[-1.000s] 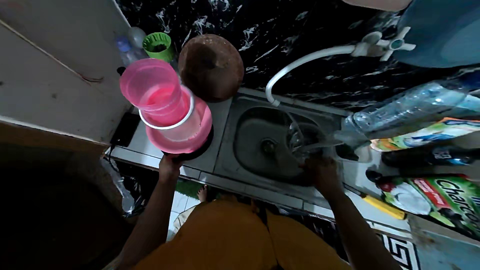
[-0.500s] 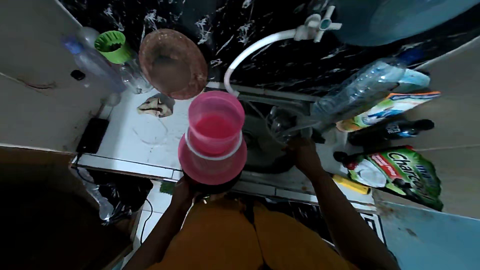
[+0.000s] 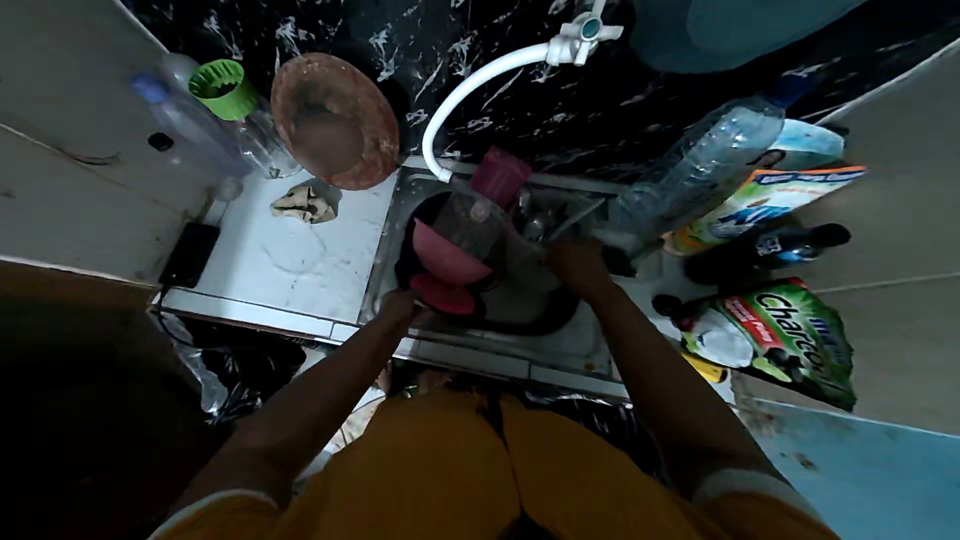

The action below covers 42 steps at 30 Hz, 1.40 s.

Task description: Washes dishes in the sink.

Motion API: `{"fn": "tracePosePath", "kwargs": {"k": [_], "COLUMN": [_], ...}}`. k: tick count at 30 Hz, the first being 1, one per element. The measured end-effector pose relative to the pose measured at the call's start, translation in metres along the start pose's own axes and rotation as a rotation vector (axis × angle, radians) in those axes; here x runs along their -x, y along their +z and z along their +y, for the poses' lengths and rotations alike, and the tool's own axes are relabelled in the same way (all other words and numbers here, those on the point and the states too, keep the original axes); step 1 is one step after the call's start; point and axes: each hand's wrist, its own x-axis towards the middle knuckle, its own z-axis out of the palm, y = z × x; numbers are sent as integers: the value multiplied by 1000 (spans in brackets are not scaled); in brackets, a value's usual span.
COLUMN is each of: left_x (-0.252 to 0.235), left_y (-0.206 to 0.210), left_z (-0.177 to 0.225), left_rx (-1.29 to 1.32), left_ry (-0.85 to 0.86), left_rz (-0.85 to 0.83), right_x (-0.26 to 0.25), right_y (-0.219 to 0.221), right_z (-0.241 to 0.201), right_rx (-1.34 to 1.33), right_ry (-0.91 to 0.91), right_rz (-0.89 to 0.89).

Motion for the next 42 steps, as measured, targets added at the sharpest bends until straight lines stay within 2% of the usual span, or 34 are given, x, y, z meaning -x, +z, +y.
{"fn": "tracePosePath", "kwargs": {"k": [3, 6, 8, 10, 11, 13, 16, 18, 22, 24, 25, 29, 31, 35, 36, 38, 39, 41, 42], "left_x": [8, 22, 51, 68, 63, 40, -19, -29, -5, 8, 9, -10, -24, -36, -35, -30, -32, -39, -36], "left_y": [24, 36, 48, 65, 76, 97, 133, 140, 134, 129, 128, 132, 131, 101, 85, 36, 10, -45, -72], "left_z": [19, 23, 30, 42, 47, 64, 76, 79, 93, 102, 104, 102, 98, 95, 96, 100, 97, 90, 90], "left_rx": [96, 31, -86, -197, -196, -107, 278, 265, -128, -342, -369, -32, 103, 113, 25, -321, -364, -292, -272], "left_ry": [-59, -85, 101, 384, 509, 562, 375, 354, 356, 376, 372, 253, 268, 309, 377, 605, 650, 622, 604], "left_rz": [-80, -127, -131, -180, -214, -323, -289, -201, -37, -24, -25, -35, -55, -149, -212, -298, -289, -314, -331], "right_x": [-1, 6, 11, 8, 0, -22, -56, -64, -63, -64, -66, -72, -71, -78, -80, -83, -85, -89, -95], "right_y": [2, -1, -16, -33, -38, -40, -5, 9, 18, 21, 23, 27, 27, 40, 45, 54, 58, 66, 71], "right_z": [-2, -8, -20, -36, -44, -65, -95, -110, -123, -120, -118, -121, -130, -156, -166, -189, -202, -230, -246], "right_rx": [51, 118, 86, -56, -189, -638, -1554, -1912, -1895, -1858, -1861, -1896, -1875, -1809, -1805, -1818, -1853, -1919, -1915], "right_ry": [-48, -32, -36, -73, -79, -16, 174, 274, 315, 299, 295, 314, 288, 241, 247, 301, 350, 364, 374], "right_rz": [-50, -144, -96, 74, 136, 155, 168, 179, 301, 305, 321, 425, 440, 384, 359, 278, 221, 57, 39]}}
